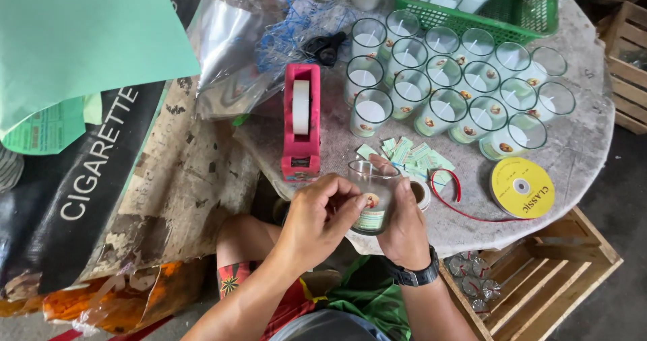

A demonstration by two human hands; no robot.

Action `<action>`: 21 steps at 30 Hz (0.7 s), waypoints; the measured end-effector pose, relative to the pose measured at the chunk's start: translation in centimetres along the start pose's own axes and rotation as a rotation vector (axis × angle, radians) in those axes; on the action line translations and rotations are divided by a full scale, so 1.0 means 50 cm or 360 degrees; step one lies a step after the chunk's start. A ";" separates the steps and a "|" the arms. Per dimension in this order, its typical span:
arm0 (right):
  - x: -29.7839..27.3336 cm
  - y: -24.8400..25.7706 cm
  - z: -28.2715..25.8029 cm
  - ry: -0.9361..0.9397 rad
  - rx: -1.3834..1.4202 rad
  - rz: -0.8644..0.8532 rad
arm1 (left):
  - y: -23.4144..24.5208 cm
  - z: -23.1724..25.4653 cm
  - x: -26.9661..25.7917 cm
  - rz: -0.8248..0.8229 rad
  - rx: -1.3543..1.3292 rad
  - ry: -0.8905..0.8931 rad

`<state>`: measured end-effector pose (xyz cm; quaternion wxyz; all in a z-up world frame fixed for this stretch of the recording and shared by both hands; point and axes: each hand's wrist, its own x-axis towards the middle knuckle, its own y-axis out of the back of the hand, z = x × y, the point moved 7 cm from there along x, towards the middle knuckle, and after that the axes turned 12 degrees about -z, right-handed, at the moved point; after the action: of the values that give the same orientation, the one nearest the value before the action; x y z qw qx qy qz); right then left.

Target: Applying small labels to glass candle jars and using a tape dispenser at a workstation.

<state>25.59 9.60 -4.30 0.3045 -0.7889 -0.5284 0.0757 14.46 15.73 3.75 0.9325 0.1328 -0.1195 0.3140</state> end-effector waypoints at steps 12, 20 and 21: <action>-0.007 0.008 -0.003 0.0087 -0.0141 -0.0220 | -0.002 -0.022 -0.006 0.0146 0.0056 0.0130; -0.011 0.022 -0.003 0.0106 -0.0349 -0.0125 | -0.005 -0.033 -0.011 0.0160 0.0128 0.0141; -0.011 0.019 -0.007 0.0127 -0.0369 -0.0094 | -0.006 -0.030 -0.011 0.0151 0.0159 0.0121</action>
<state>26.27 8.74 -4.66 0.2342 -0.8052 -0.5441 -0.0263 14.42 15.67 2.10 0.9126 0.1613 -0.0743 0.3683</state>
